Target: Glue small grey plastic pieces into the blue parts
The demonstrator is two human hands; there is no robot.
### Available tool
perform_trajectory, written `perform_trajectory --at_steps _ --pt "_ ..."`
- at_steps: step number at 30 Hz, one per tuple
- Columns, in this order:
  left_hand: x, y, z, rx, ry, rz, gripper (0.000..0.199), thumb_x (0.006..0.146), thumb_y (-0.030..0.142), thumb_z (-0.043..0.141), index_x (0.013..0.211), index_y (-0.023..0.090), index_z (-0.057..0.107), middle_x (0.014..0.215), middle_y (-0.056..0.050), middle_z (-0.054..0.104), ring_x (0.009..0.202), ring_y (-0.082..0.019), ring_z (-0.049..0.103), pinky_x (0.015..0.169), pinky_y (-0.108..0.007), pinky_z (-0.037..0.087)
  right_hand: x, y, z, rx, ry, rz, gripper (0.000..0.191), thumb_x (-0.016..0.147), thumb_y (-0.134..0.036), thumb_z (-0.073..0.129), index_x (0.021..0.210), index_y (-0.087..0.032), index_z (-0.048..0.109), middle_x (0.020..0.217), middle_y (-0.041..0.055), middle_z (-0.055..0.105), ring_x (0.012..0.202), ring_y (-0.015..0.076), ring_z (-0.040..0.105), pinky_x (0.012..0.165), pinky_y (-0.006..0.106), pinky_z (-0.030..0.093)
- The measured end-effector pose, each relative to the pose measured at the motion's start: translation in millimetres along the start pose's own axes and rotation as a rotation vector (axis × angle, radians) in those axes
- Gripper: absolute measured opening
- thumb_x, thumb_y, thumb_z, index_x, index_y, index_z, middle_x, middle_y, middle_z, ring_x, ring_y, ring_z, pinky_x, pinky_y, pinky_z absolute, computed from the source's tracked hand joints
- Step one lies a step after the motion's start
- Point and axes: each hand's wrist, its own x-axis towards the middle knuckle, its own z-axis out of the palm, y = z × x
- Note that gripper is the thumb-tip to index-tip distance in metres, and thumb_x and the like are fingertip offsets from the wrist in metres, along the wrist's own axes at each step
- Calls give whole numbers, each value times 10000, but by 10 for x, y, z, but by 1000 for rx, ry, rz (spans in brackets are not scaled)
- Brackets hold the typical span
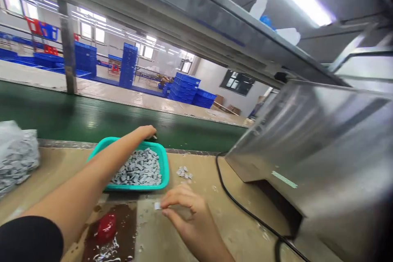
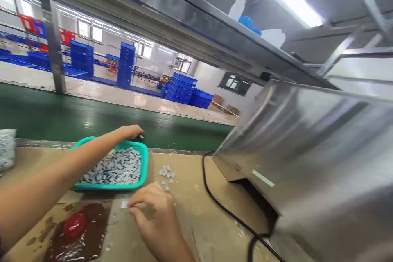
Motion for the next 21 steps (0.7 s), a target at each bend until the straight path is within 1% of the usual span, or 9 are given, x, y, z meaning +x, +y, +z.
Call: perform_trajectory --at_steps 3,5,7,9,12,15,17,19,21 --pt "1 -132 -234 11 1 -38 202 798 272 532 921 117 570 950 -55 586 885 -170 564 781 -360 465 -90 16 140 12 19 17 173 677 -37 592 675 -196 660 715 10 656 751 164 577 708 282 461" --pt "-132 -184 -466 8 58 -51 152 744 229 594 850 122 572 932 -58 595 914 -190 556 817 -373 450 -84 28 203 15 19 8 172 683 -42 592 674 -200 659 718 10 659 761 169 570 718 293 458" --pt "-438 -195 -686 -16 131 -45 163 705 227 619 822 136 551 954 -49 595 907 -193 568 837 -352 446 -68 58 253 14 -3 1 172 689 -51 591 672 -207 661 723 11 664 769 175 561 716 304 458" --pt "-890 -161 -837 -143 195 -40 206 697 272 613 847 166 518 962 -28 590 821 -162 602 796 -320 474 -70 109 306 4 -28 10 175 691 -55 590 667 -211 667 729 14 670 771 182 551 702 313 461" --pt "-1636 -46 -939 -567 300 -156 277 631 304 668 825 188 508 753 11 583 643 -132 609 692 -312 504 -109 178 395 -37 -62 39 192 694 -51 588 661 -217 678 732 11 679 756 189 534 686 328 455" --pt "-2165 90 -1006 -792 385 -326 205 669 314 629 770 180 512 670 12 564 700 -153 608 699 -318 492 -149 192 476 -73 -99 45 216 694 -38 593 662 -228 689 736 0 687 758 195 519 688 339 439" --pt "-2324 160 -1046 -796 443 -343 142 705 289 588 763 176 525 671 10 563 755 -168 603 698 -317 485 -162 180 511 -93 -106 47 228 689 -29 600 663 -235 695 738 -8 691 772 198 515 698 347 429" --pt "-2364 202 -1052 -729 467 -304 125 700 271 588 773 179 549 635 14 554 703 -164 604 567 -254 468 -171 164 528 -117 -105 52 237 681 -20 607 660 -238 697 741 -14 694 779 199 514 707 353 421" --pt "-2347 216 -1007 -669 399 -263 178 656 281 630 798 186 581 600 14 551 590 -148 593 412 -183 373 -184 148 534 -141 -115 54 247 679 -14 607 665 -243 699 742 -18 694 783 201 505 700 349 423"
